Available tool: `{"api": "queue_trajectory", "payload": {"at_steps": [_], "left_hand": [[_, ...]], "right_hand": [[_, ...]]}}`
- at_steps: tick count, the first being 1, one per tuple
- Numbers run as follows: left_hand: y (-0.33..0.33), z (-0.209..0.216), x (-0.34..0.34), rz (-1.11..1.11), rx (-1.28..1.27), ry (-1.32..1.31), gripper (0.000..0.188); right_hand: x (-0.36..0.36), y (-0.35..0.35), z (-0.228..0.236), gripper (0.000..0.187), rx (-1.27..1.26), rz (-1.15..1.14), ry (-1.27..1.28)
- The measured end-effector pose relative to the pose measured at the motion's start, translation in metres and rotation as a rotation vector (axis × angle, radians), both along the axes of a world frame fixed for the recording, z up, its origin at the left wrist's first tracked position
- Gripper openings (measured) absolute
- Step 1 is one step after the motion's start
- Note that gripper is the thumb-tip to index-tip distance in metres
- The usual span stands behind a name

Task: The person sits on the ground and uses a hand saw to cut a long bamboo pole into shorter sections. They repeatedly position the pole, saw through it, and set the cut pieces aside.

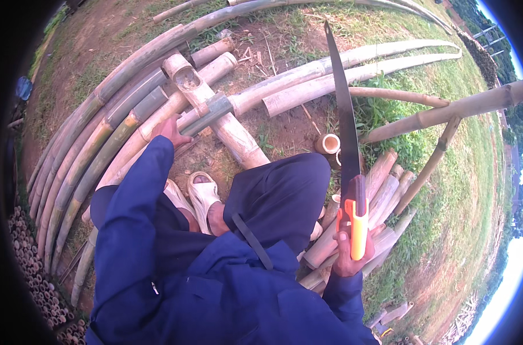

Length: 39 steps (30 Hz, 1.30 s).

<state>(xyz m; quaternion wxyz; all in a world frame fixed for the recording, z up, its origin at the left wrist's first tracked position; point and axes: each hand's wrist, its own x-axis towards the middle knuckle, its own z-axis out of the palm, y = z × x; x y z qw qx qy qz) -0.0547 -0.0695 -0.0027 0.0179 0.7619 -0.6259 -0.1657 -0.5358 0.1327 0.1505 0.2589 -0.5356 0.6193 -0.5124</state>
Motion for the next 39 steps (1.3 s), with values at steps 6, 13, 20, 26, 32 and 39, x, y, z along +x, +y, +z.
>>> {"api": "queue_trajectory", "payload": {"at_steps": [6,13,20,26,32,39], "left_hand": [[-0.001,-0.005,0.0,-0.044,-0.024,0.002,0.096],[0.005,-0.016,-0.003,-0.037,-0.169,-0.064,0.094],[0.004,-0.015,-0.005,-0.038,-0.123,-0.12,0.091],[0.005,-0.014,-0.006,-0.02,-0.12,-0.117,0.089],[0.004,-0.015,-0.006,-0.019,-0.105,-0.136,0.086],[0.0,-0.015,-0.001,-0.043,-0.138,-0.113,0.084]], "right_hand": [[0.091,-0.083,-0.037,0.024,0.208,0.298,-0.304],[0.139,-0.115,-0.099,0.021,0.223,0.483,-0.272],[0.143,-0.118,-0.111,0.014,0.142,0.549,-0.092],[0.146,-0.118,-0.103,0.013,0.118,0.632,0.006],[0.112,-0.075,-0.092,0.019,0.268,0.581,0.04],[0.165,-0.144,-0.108,0.014,0.156,0.623,-0.028]]}}
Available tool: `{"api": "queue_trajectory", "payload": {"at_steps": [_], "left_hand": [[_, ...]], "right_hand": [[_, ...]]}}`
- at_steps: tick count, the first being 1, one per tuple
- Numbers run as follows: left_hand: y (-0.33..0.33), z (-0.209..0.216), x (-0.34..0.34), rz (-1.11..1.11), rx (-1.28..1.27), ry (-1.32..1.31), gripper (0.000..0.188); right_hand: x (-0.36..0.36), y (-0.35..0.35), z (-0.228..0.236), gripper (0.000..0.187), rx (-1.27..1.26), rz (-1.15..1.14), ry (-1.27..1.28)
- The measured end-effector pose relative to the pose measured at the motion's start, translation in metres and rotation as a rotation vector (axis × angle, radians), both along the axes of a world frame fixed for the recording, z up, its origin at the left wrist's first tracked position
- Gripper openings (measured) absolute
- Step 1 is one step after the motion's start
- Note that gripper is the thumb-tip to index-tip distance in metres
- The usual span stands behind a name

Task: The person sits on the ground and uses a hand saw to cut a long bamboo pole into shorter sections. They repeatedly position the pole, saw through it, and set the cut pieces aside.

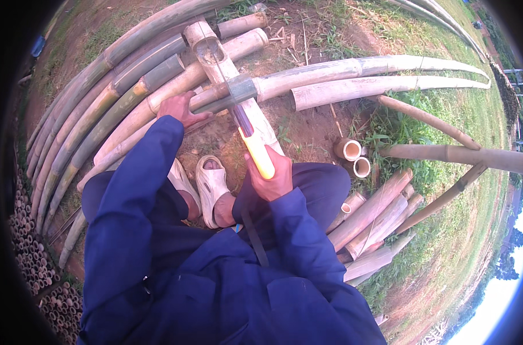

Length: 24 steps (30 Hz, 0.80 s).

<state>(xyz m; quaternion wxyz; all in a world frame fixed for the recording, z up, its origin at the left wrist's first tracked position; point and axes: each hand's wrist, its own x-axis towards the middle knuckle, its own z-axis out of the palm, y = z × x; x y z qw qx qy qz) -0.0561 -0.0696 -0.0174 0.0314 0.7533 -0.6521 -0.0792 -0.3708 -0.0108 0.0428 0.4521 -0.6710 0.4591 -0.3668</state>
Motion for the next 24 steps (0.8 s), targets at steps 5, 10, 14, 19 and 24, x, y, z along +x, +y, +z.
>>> {"api": "queue_trajectory", "payload": {"at_steps": [5,10,14,19,24], "left_hand": [[0.004,-0.004,0.003,0.003,-0.001,-0.002,0.082],[0.0,-0.002,-0.004,0.037,0.083,-0.004,0.09],[-0.002,0.004,-0.004,0.011,0.021,0.023,0.083],[0.002,0.002,0.005,0.019,0.02,0.072,0.083],[0.006,-0.01,-0.001,0.015,-0.012,-0.005,0.084]], "right_hand": [[-0.049,0.055,0.026,0.029,0.112,0.019,0.129],[-0.041,0.047,0.008,0.022,0.144,-0.046,0.038],[0.008,-0.01,-0.005,0.014,0.06,-0.005,-0.028],[-0.045,0.05,0.028,0.019,0.229,0.014,0.152],[-0.061,0.076,0.033,0.033,0.092,0.028,0.164]]}}
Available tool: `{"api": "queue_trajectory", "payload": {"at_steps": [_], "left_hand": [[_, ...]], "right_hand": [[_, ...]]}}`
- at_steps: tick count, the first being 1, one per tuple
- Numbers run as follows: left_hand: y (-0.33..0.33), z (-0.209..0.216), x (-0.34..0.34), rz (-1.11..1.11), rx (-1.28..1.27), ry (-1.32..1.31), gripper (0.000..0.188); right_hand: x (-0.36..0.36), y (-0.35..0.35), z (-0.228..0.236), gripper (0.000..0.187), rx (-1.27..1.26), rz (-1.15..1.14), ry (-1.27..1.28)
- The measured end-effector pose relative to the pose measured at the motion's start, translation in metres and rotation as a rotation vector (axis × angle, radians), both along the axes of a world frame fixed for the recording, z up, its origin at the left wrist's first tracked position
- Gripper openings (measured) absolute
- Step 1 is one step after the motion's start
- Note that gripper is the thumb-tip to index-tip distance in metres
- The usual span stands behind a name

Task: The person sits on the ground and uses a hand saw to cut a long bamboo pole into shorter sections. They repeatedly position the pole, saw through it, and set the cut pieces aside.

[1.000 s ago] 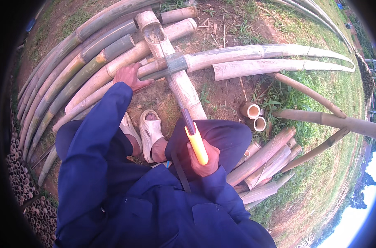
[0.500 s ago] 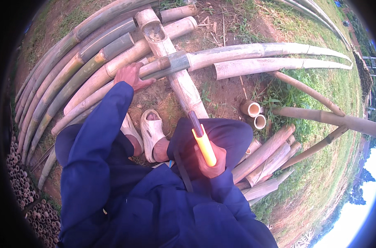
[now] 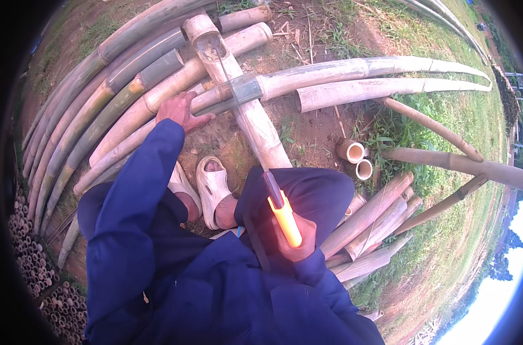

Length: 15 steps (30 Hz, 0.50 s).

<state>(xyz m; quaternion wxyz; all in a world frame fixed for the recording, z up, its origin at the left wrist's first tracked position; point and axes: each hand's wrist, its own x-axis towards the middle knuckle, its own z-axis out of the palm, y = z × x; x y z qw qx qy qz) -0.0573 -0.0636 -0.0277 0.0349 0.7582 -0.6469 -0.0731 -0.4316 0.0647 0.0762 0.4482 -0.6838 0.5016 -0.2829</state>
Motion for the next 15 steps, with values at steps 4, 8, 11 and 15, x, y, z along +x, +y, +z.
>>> {"api": "queue_trajectory", "payload": {"at_steps": [4,8,11,15], "left_hand": [[-0.008,0.004,0.0,-0.034,-0.066,0.019,0.087],[-0.003,0.004,0.009,-0.047,-0.014,0.051,0.089],[-0.006,0.004,0.009,-0.031,0.008,0.037,0.089],[0.002,-0.001,0.004,-0.013,0.02,0.014,0.09]], "right_hand": [[0.074,-0.088,-0.044,0.016,-0.091,-0.015,-0.155],[0.059,-0.077,-0.031,0.02,0.066,0.018,-0.114],[0.01,-0.012,0.001,0.025,-0.002,-0.002,-0.021],[0.012,-0.005,-0.005,0.025,-0.033,-0.043,-0.042]]}}
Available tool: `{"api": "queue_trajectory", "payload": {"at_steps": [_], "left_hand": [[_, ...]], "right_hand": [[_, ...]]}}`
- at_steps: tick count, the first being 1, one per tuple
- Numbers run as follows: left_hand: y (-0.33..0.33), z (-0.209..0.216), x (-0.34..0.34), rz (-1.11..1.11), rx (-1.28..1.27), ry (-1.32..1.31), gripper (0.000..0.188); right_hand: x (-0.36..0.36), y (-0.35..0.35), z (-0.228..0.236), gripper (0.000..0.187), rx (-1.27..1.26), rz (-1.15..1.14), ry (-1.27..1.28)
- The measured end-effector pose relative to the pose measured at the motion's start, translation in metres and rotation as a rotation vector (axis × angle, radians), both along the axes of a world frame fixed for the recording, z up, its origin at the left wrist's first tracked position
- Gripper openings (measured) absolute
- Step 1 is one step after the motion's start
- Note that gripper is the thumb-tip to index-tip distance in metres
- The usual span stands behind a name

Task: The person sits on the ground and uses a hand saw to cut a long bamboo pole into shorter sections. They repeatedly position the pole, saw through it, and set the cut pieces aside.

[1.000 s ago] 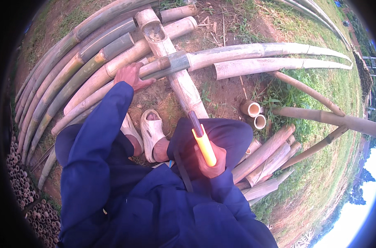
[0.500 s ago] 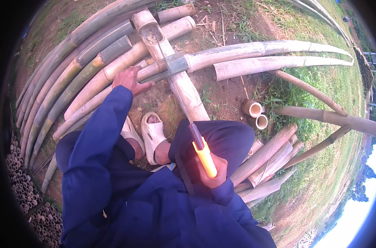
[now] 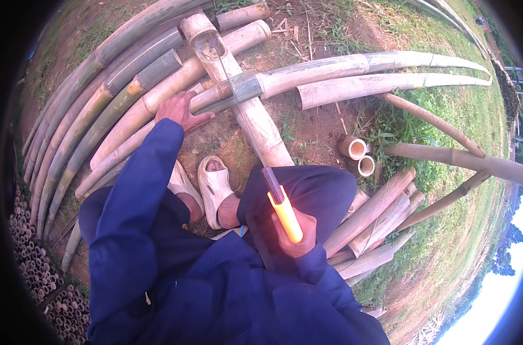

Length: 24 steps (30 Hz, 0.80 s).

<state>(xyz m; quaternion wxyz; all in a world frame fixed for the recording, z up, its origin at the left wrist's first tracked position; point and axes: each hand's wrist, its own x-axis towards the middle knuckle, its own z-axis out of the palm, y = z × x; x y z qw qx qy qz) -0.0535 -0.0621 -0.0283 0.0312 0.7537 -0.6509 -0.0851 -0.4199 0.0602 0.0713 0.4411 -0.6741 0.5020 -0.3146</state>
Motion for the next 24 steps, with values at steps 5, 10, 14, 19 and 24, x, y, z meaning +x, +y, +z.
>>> {"api": "queue_trajectory", "payload": {"at_steps": [5,10,14,19,24], "left_hand": [[-0.012,0.009,-0.002,-0.005,-0.013,0.004,0.09],[-0.009,0.01,0.008,-0.008,0.054,0.034,0.091],[-0.005,0.006,0.001,0.0,0.029,0.024,0.091],[-0.014,0.005,-0.004,0.0,-0.029,0.036,0.091],[-0.011,0.011,0.005,-0.02,0.039,0.025,0.091]], "right_hand": [[0.068,-0.087,-0.038,0.013,0.009,-0.016,-0.144],[0.0,-0.016,0.0,0.02,0.062,0.06,0.023],[-0.026,0.014,0.015,0.029,0.035,0.051,0.087],[0.064,-0.087,-0.044,0.015,0.042,-0.014,-0.152],[0.036,-0.056,-0.022,0.018,0.102,0.053,-0.037]]}}
